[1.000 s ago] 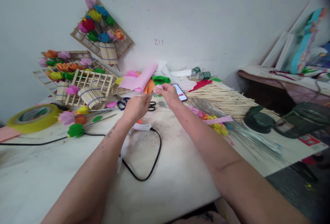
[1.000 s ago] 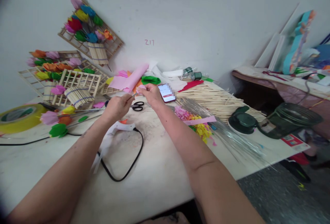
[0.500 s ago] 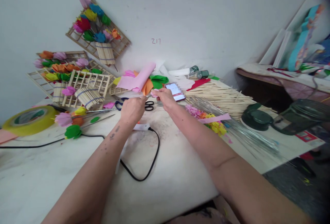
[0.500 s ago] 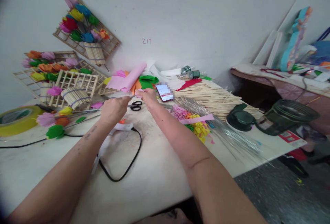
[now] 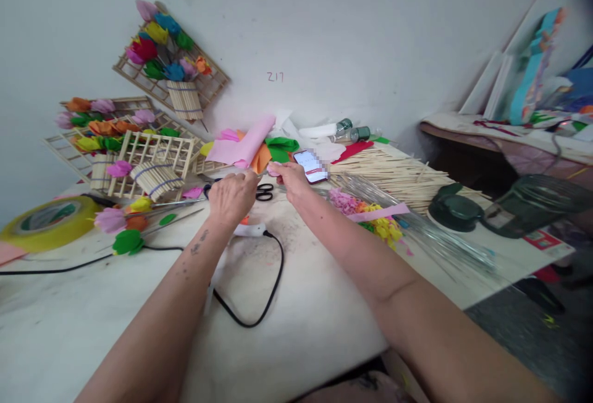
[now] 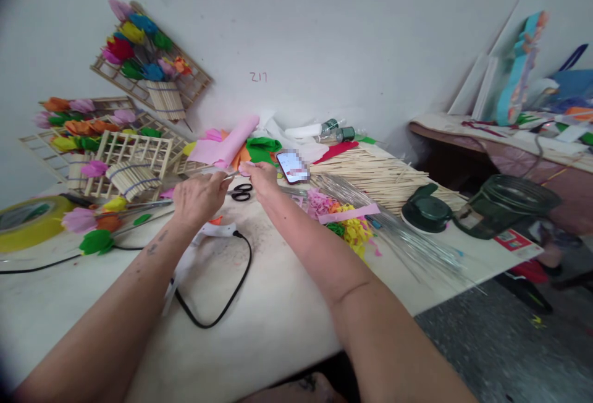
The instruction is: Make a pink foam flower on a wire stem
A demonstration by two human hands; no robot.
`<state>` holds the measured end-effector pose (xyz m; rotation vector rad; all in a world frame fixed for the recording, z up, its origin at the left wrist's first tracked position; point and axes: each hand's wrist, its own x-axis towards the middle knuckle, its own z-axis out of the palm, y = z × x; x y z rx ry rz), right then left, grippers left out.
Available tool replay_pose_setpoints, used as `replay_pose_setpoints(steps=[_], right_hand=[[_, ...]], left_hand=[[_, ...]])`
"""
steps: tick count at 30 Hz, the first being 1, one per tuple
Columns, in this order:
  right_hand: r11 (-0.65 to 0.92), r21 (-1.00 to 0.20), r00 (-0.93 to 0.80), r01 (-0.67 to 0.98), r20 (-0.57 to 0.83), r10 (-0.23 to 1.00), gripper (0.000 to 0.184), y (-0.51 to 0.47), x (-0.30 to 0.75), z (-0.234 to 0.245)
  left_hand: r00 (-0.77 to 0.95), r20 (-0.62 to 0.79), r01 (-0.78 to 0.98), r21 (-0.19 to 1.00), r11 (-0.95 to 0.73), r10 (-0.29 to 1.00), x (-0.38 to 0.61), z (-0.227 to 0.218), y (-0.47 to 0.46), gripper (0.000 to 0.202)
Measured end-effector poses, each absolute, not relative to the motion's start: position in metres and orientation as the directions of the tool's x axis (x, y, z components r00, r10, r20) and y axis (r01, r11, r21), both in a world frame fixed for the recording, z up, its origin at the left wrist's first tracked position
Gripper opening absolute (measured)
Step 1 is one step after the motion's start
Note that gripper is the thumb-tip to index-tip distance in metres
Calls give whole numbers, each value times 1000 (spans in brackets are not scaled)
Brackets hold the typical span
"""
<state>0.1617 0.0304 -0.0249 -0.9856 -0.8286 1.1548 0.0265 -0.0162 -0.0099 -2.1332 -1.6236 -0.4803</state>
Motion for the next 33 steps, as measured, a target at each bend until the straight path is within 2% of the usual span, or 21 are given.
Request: replay_pose_setpoints(steps=[6, 10, 13, 16, 20, 22, 25, 28, 33], right_hand=[[70, -926, 212, -370, -11, 977, 23, 31, 163, -26], [64, -950, 195, -307, 3, 981, 26, 31, 165, -25], [124, -978, 174, -165, 95, 980, 30, 34, 170, -27], [227, -974, 156, -23, 220, 963, 38, 40, 179, -29], [366, -926, 45, -89, 363, 931, 38, 40, 190, -24], [410, -905, -51, -116, 418, 907, 39, 37, 194, -19], [478, -877, -178, -51, 479, 860, 43, 30, 198, -12], [519, -854, -273, 31, 492, 827, 38, 29, 201, -11], [549, -828, -329, 115, 490, 807, 28, 34, 205, -16]], left_hand=[[313, 484, 949, -134, -285, 817, 20, -9, -12, 34], [272, 468, 958, -52, -281, 841, 19, -5, -11, 34], [198, 447, 961, 88, -263, 872, 18, -2, -9, 34], [133, 368, 910, 323, -260, 920, 14, 1, -5, 34], [110, 168, 688, 699, -197, 980, 8, 1, -1, 36], [162, 85, 546, 822, -161, 983, 6, -1, -1, 36], [277, -60, 396, 916, -57, 959, 4, -2, -1, 33], [382, -187, 314, 947, 63, 905, 0, -3, 0, 26], [488, -261, 250, 956, 152, 833, -5, -3, 0, 24]])
